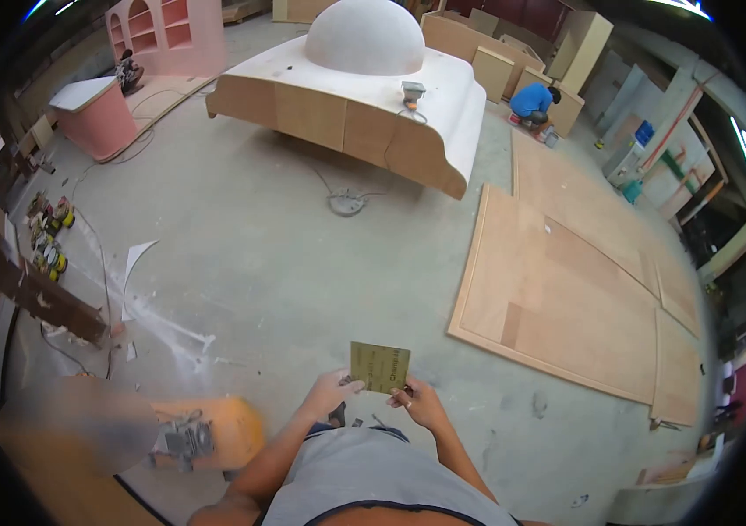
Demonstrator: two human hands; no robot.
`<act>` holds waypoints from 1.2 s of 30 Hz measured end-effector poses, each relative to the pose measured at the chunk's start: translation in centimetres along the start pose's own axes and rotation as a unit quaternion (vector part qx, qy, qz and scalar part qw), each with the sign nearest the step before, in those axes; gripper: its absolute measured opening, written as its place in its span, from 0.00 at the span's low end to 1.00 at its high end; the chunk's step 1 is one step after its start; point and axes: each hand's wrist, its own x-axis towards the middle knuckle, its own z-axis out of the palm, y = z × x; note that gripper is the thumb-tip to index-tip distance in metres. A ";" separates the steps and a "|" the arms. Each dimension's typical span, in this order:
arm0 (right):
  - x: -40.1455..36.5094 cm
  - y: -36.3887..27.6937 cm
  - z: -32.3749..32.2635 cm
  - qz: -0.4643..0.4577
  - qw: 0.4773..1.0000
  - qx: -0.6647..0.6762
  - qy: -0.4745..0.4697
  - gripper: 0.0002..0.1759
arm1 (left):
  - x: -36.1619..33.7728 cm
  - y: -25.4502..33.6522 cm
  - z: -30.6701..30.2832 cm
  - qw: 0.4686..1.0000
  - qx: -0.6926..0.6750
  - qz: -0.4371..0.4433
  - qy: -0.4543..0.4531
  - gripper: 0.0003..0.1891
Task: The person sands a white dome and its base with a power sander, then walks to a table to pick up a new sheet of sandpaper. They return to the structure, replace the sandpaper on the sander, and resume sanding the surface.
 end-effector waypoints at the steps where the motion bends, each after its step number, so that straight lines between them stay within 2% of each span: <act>1: 1.8 -1.2 -1.0 -0.002 1.000 0.006 0.003 0.15 | 3.1 2.6 -1.0 0.997 0.075 0.003 0.001 0.17; 4: 7.3 -3.7 -4.0 -0.031 0.993 0.109 0.043 0.14 | 12.1 9.8 -3.3 0.981 0.179 0.041 -0.064 0.17; 7: 13.6 -4.7 -7.8 -0.029 0.981 0.171 0.083 0.16 | 21.1 12.8 -4.2 0.970 0.204 0.048 -0.122 0.16; 11: 23.8 -5.4 -13.7 -0.027 0.983 0.112 0.145 0.14 | 32.6 10.3 -3.6 0.972 0.179 0.084 -0.128 0.16; 13: 28.9 -7.0 -17.1 -0.010 0.984 0.117 0.133 0.13 | 37.4 10.6 -3.2 0.971 0.203 0.024 -0.126 0.17; 14: 31.8 -7.9 -19.3 -0.015 0.984 0.116 0.131 0.13 | 39.3 11.1 -2.7 0.971 0.204 0.027 -0.121 0.17; 16: 38.4 -10.0 -23.5 -0.003 0.996 -0.033 0.079 0.13 | 43.1 14.0 -2.6 0.987 0.150 0.017 -0.052 0.19; 17: 40.9 -13.1 -25.6 -0.028 0.996 -0.068 0.047 0.13 | 44.8 15.7 -3.1 0.986 0.159 0.013 -0.050 0.19; 19: 47.7 -17.7 -29.8 -0.062 0.995 -0.079 0.018 0.13 | 49.8 19.1 -4.0 0.989 0.141 0.017 0.043 0.19; 20: 50.2 -19.4 -31.3 -0.080 0.992 -0.096 -0.015 0.13 | 52.3 20.0 -4.9 0.989 0.143 0.007 0.045 0.19; 22: 57.1 -22.3 -34.1 -0.135 0.967 -0.199 -0.080 0.12 | 58.2 21.5 -6.4 0.980 0.158 -0.043 0.116 0.16; 23: 59.4 -25.0 -35.2 -0.130 0.966 -0.206 -0.087 0.12 | 61.0 22.0 -7.2 0.981 0.149 -0.047 0.119 0.16; 25: 62.7 -30.3 -35.7 -0.172 0.963 -0.186 -0.090 0.10 | 66.0 22.7 -9.9 0.985 0.044 0.016 0.166 0.15; 28: 69.0 -33.7 -36.8 -0.186 0.963 -0.172 -0.096 0.11 | 74.0 23.7 -13.3 0.978 0.030 0.037 0.203 0.15; 32: 79.5 -31.9 -38.3 -0.162 0.980 -0.093 -0.075 0.12 | 83.2 27.1 -17.1 0.975 0.064 0.063 0.204 0.15; 34: 83.5 -32.7 -39.8 -0.161 0.982 -0.094 0.001 0.13 | 87.8 28.9 -18.2 0.981 -0.018 0.073 0.181 0.15; 35: 84.2 -33.8 -41.0 -0.150 0.983 -0.102 -0.004 0.13 | 89.7 29.6 -18.0 0.981 -0.029 0.065 0.181 0.15; 36: 85.5 -35.9 -42.1 -0.171 0.978 -0.119 0.035 0.13 | 92.0 30.7 -18.3 0.982 -0.055 0.073 0.166 0.14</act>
